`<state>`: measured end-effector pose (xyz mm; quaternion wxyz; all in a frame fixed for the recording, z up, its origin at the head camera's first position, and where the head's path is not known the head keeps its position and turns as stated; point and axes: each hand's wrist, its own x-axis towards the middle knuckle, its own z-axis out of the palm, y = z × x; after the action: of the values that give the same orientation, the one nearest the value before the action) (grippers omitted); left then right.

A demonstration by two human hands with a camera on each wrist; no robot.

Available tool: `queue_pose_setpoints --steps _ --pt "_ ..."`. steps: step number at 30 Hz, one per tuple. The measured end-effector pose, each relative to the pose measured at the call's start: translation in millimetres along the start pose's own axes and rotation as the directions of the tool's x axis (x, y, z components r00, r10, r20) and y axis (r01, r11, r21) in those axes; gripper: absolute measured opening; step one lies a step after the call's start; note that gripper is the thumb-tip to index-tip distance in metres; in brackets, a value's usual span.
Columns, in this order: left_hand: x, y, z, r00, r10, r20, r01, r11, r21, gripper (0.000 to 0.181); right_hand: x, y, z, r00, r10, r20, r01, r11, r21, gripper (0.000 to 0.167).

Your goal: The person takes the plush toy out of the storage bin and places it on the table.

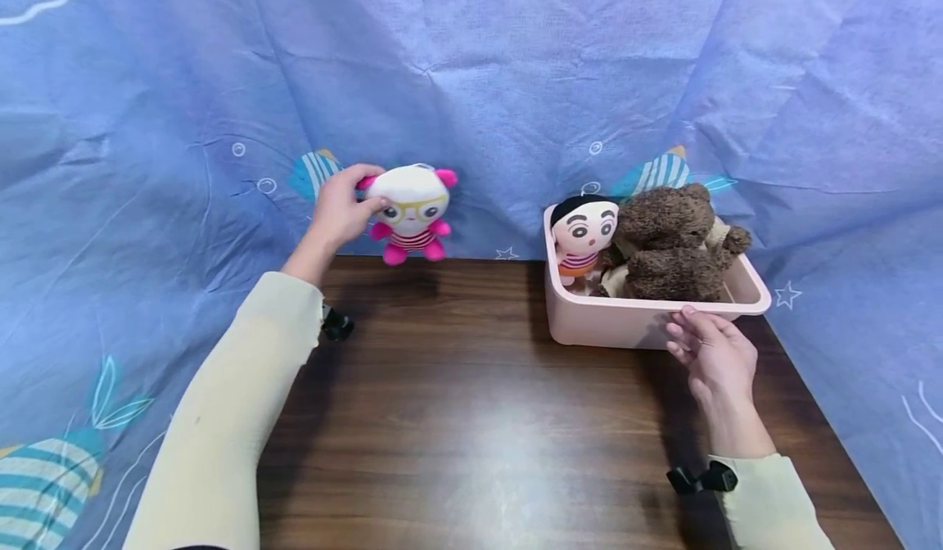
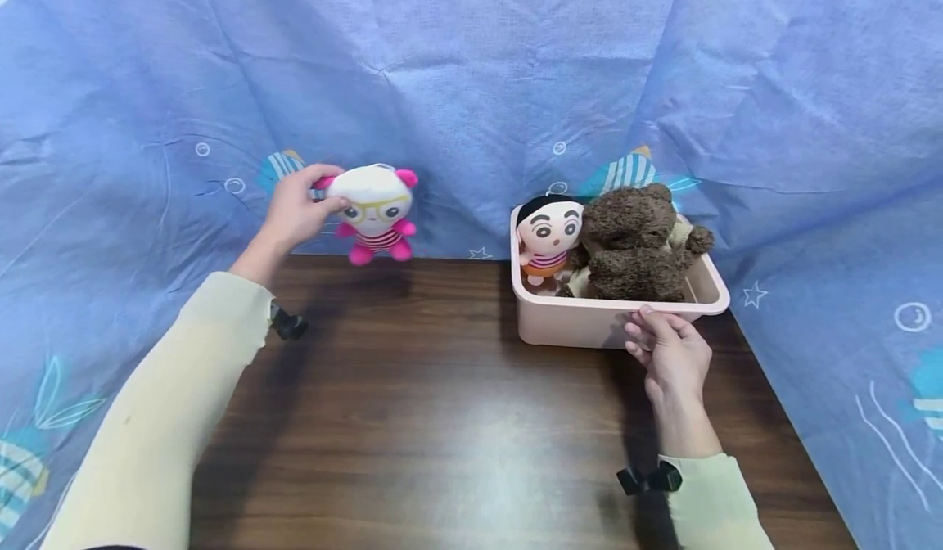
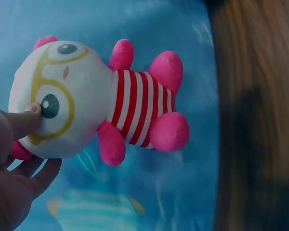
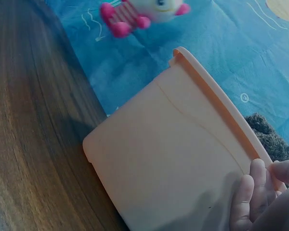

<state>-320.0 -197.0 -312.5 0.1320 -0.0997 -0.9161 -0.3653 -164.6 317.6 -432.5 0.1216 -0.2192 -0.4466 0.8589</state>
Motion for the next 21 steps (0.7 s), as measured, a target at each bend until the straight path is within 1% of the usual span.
queue_pose_setpoints --steps 4,6,9,11,14,16,19,21 --pt "3.4 -40.5 -11.5 1.000 -0.019 -0.004 0.019 0.996 0.085 0.041 -0.1 0 1 1.000 -0.010 -0.005 0.010 1.000 0.006 0.005" --pt "4.7 -59.4 -16.4 1.000 -0.029 -0.010 0.030 0.993 0.113 0.041 0.1 0 2 1.000 -0.020 0.000 0.020 1.000 0.010 0.005" --pt "4.5 -84.3 -20.5 0.997 -0.078 -0.016 0.079 0.990 0.113 0.041 0.5 0 1 0.999 -0.036 0.005 0.036 0.999 0.019 0.007" --pt "2.7 -99.1 -20.9 0.991 -0.130 -0.021 0.131 0.987 0.097 0.042 0.9 0 1 0.999 -0.041 0.005 0.041 0.999 0.024 0.008" --pt "-1.3 -117.5 -18.8 0.982 -0.190 -0.017 0.191 0.979 0.073 0.043 1.6 1 0 0.999 -0.044 -0.002 0.044 0.999 0.020 0.009" --pt "-3.9 -128.3 -16.7 0.979 -0.204 -0.011 0.204 0.976 0.079 0.043 2.3 2 -1 0.999 -0.044 -0.005 0.044 0.999 0.014 0.010" --pt "-5.8 -139.5 -13.6 0.981 -0.192 -0.003 0.192 0.976 0.104 0.041 3.6 2 -2 0.999 -0.048 0.000 0.048 0.999 -0.004 0.011" --pt "-5.0 -143.0 -11.6 0.982 -0.190 -0.007 0.189 0.976 0.109 0.041 4.3 2 -2 0.999 -0.049 -0.001 0.049 0.999 -0.010 0.012"
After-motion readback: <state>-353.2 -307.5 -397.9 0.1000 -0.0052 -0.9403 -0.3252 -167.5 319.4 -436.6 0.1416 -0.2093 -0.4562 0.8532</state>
